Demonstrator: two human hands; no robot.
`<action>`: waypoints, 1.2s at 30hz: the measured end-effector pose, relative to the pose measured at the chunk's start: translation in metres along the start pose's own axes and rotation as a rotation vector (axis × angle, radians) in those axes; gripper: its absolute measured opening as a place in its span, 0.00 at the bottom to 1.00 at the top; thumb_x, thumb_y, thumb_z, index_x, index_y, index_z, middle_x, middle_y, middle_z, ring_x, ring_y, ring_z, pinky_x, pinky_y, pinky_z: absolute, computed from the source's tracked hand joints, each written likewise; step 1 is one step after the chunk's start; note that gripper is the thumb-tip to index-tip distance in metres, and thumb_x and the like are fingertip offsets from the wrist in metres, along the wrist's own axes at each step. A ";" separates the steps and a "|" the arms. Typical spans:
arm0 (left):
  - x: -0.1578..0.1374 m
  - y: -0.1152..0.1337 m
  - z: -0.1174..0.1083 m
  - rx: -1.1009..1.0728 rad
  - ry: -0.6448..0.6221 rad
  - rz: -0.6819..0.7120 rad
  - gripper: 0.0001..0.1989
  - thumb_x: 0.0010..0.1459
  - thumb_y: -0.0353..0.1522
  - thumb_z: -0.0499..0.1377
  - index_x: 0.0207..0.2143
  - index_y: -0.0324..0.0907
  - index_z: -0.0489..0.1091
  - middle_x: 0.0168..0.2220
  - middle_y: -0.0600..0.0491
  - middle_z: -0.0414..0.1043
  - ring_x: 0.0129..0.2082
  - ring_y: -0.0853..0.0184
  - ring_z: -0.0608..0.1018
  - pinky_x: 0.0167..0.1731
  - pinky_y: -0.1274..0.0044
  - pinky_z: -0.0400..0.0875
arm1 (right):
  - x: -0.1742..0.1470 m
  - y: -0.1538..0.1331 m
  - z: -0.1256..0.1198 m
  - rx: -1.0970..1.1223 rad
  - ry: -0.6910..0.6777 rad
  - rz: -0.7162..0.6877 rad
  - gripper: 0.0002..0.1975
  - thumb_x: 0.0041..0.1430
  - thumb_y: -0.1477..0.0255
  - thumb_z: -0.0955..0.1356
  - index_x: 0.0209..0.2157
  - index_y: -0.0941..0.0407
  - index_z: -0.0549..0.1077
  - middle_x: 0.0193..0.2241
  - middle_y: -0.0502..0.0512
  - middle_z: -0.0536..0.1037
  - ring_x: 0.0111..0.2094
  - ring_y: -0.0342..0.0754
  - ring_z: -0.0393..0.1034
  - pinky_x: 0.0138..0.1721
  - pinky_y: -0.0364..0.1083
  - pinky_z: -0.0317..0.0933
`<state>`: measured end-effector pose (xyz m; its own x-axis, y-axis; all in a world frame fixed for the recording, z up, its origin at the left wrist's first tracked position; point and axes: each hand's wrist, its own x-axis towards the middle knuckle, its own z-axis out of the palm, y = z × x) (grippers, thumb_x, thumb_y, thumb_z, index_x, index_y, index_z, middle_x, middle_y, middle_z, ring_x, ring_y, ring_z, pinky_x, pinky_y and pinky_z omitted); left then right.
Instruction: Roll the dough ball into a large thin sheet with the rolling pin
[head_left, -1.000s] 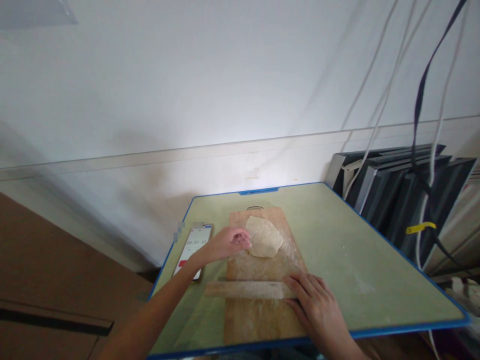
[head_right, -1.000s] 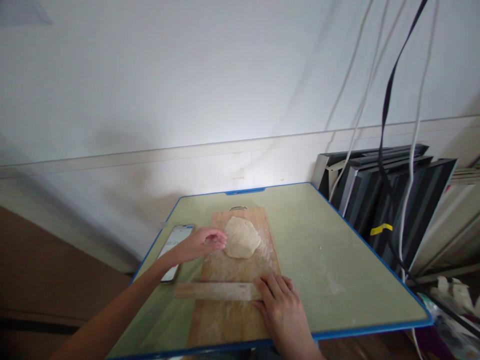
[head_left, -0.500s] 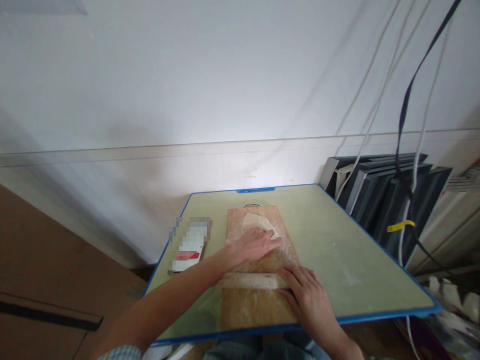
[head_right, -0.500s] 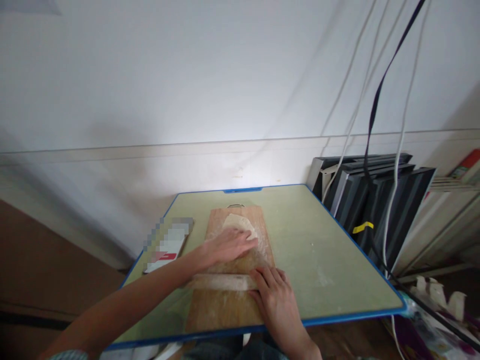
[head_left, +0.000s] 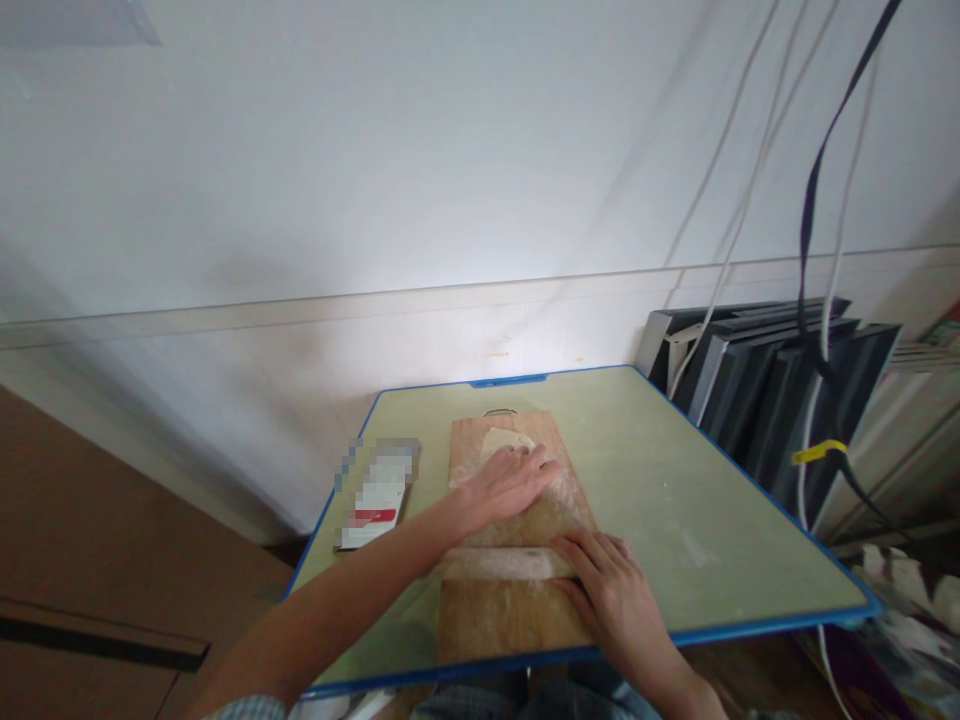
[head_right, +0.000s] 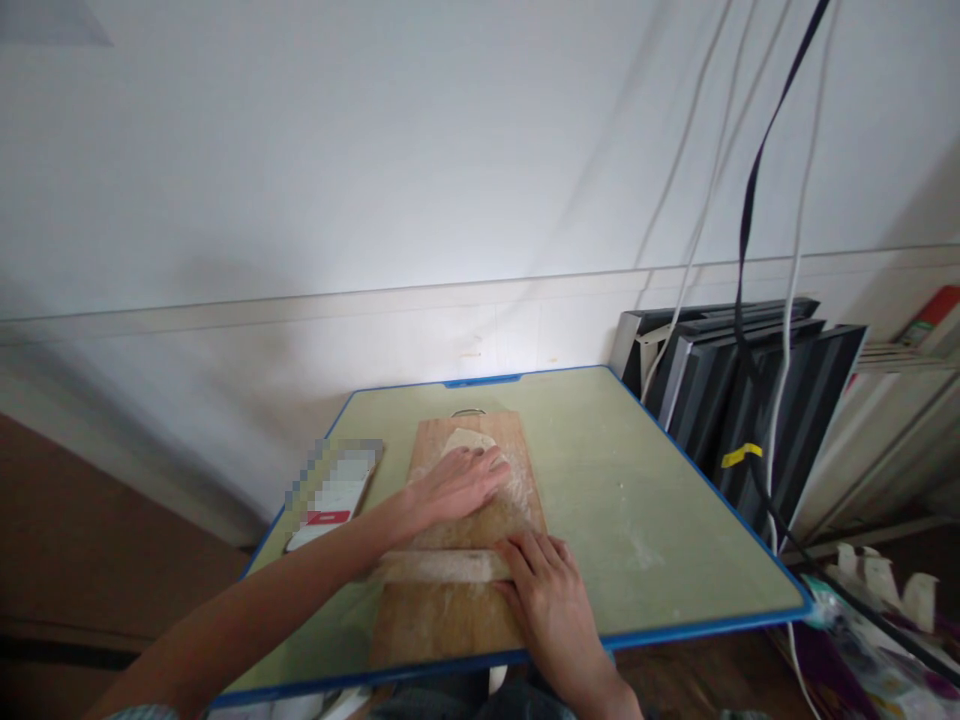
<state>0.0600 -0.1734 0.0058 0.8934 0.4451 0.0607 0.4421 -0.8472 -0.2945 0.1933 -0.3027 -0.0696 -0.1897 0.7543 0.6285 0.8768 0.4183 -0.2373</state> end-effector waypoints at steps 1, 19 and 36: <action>0.000 -0.001 -0.001 0.006 -0.003 -0.006 0.12 0.60 0.24 0.46 0.44 0.39 0.64 0.40 0.47 0.72 0.33 0.62 0.76 0.29 0.73 0.66 | 0.000 0.000 0.000 0.000 0.003 -0.001 0.09 0.62 0.72 0.60 0.42 0.53 0.69 0.37 0.54 0.76 0.37 0.50 0.70 0.39 0.50 0.62; -0.073 -0.005 -0.027 -0.291 -0.125 -0.082 0.12 0.63 0.38 0.50 0.45 0.42 0.63 0.42 0.51 0.71 0.42 0.63 0.74 0.41 0.73 0.67 | 0.001 0.005 -0.002 -0.117 0.066 -0.093 0.14 0.65 0.67 0.56 0.40 0.55 0.70 0.34 0.54 0.77 0.36 0.48 0.70 0.42 0.50 0.59; -0.071 -0.016 0.021 -0.131 -0.010 -0.513 0.22 0.62 0.39 0.48 0.54 0.36 0.60 0.55 0.41 0.62 0.54 0.57 0.66 0.52 0.66 0.62 | 0.064 0.057 0.019 -0.337 -0.165 -0.077 0.12 0.63 0.71 0.60 0.45 0.57 0.69 0.42 0.57 0.76 0.45 0.49 0.69 0.55 0.55 0.50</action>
<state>-0.0120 -0.1853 -0.0140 0.5589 0.8143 0.1566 0.8293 -0.5485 -0.1072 0.2227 -0.2209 -0.0569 -0.3055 0.8096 0.5012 0.9480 0.3078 0.0806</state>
